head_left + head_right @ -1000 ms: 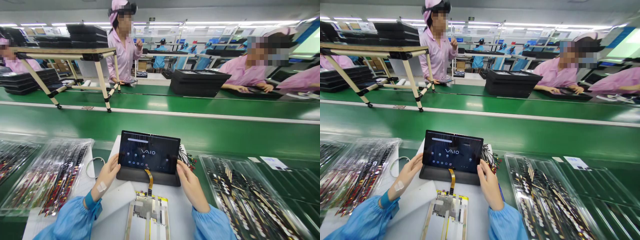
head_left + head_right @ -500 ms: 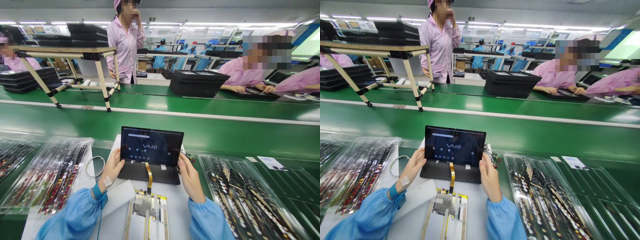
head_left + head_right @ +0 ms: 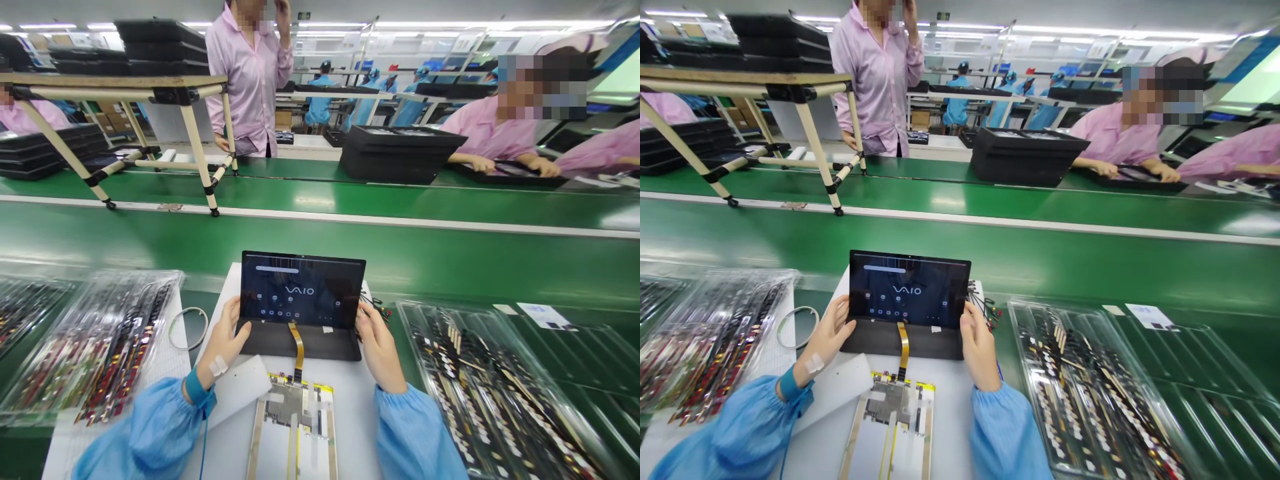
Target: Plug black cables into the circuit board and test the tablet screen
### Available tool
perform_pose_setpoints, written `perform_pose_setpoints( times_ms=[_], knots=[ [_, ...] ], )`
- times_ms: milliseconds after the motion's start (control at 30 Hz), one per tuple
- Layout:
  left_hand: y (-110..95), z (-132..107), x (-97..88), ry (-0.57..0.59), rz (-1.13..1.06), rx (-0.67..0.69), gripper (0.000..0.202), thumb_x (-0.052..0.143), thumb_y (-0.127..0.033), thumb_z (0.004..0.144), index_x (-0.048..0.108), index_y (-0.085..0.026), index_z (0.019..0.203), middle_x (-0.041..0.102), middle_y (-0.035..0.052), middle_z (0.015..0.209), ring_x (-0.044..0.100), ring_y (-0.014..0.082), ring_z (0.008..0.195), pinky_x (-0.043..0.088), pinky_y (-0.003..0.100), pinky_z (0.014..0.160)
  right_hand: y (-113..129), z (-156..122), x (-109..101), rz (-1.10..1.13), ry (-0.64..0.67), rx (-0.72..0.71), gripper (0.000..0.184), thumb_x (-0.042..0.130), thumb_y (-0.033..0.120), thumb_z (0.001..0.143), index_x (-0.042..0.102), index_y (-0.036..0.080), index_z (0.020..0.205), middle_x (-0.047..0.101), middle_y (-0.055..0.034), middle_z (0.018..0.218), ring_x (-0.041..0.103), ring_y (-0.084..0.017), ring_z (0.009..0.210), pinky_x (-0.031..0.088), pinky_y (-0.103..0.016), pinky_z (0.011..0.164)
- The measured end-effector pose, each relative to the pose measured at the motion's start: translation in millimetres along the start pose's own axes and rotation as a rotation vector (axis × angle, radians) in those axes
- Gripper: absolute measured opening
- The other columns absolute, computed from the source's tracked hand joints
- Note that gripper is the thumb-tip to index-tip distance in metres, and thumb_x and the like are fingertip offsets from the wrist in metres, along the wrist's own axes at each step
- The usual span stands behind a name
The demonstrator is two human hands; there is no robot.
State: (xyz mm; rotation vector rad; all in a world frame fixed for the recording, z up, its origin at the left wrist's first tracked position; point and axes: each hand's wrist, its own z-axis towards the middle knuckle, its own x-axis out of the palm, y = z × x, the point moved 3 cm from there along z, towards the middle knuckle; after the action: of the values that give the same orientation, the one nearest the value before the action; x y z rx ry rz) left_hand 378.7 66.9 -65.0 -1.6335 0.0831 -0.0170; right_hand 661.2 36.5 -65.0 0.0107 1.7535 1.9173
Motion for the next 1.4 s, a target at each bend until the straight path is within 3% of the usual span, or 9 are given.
perform_pose_setpoints(
  times_ms=[100,333,767,933,1067,1200,1367,1400],
  knots=[
    [-1,-2,-0.3,-0.005,0.005,-0.008,0.064,0.061,-0.035,0.063,0.033,-0.014,0.117,0.039,0.0211,0.135,0.037,0.0279,0.128,0.024,0.043,0.109,2,1,2,0.006,0.006,-0.009,0.062,0.041,0.071,0.076,0.052,0.02,0.108,0.061,-0.0098,0.104,0.058,-0.024,0.098,0.046,-0.038,0.086],
    [-2,-7,-0.3,-0.014,0.005,0.009,0.052,0.058,-0.033,0.066,0.038,-0.016,0.111,0.05,0.0172,0.127,0.046,0.0248,0.121,0.032,0.039,0.106,0,0,4,0.049,0.016,-0.036,0.059,0.047,0.069,0.075,0.05,0.021,0.109,0.057,-0.0105,0.114,0.053,-0.024,0.107,0.044,-0.037,0.091],
    [10,-8,-5.4,-0.021,0.021,-0.024,0.057,0.06,-0.033,0.067,0.034,-0.016,0.115,0.042,0.0203,0.133,0.038,0.0278,0.127,0.025,0.045,0.108,-14,-3,20,0.148,0.078,-0.11,0.054,0.044,0.055,0.086,0.035,0.02,0.126,0.042,-0.0103,0.132,0.038,-0.021,0.122,0.032,-0.039,0.104],
    [18,-8,-13.7,0.009,0.045,-0.028,0.058,0.059,-0.036,0.071,0.033,-0.018,0.12,0.041,0.019,0.134,0.037,0.0278,0.128,0.027,0.045,0.107,-30,-1,26,0.146,0.06,-0.133,0.056,0.045,0.05,0.087,0.029,0.019,0.131,0.034,-0.0104,0.137,0.032,-0.021,0.126,0.026,-0.041,0.107],
    [30,-3,-27.4,0.02,0.061,-0.021,0.067,0.061,-0.041,0.074,0.029,-0.02,0.129,0.035,0.0155,0.14,0.034,0.0281,0.13,0.024,0.044,0.109,-35,0,35,0.087,0.01,-0.171,0.054,0.044,0.047,0.088,0.03,0.018,0.132,0.037,-0.0099,0.135,0.034,-0.02,0.125,0.029,-0.04,0.106],
    [44,9,-46.2,0.006,0.083,-0.028,0.08,0.067,-0.048,0.068,0.028,-0.025,0.133,0.035,0.0108,0.142,0.032,0.0309,0.13,0.023,0.047,0.109,-11,-3,31,-0.03,-0.063,-0.225,0.052,0.042,0.045,0.088,0.033,0.017,0.131,0.043,-0.0097,0.13,0.042,-0.02,0.119,0.037,-0.037,0.1],
    [70,29,-98.2,-0.021,0.186,-0.118,0.086,0.07,-0.059,0.059,0.031,-0.037,0.132,0.042,-0.0008,0.138,0.039,0.034,0.125,0.032,0.048,0.105,28,-28,-17,-0.249,-0.186,-0.248,0.038,0.045,0.042,0.086,0.052,0.024,0.118,0.057,-0.0056,0.112,0.053,-0.021,0.104,0.044,-0.036,0.092],
    [77,32,-113.7,-0.083,0.216,-0.162,0.083,0.066,-0.065,0.057,0.033,-0.042,0.13,0.046,-0.0051,0.135,0.041,0.0359,0.122,0.037,0.051,0.101,29,-34,-31,-0.294,-0.21,-0.237,0.033,0.047,0.041,0.085,0.056,0.025,0.112,0.059,-0.0049,0.105,0.055,-0.021,0.099,0.046,-0.036,0.089]
  ],
)
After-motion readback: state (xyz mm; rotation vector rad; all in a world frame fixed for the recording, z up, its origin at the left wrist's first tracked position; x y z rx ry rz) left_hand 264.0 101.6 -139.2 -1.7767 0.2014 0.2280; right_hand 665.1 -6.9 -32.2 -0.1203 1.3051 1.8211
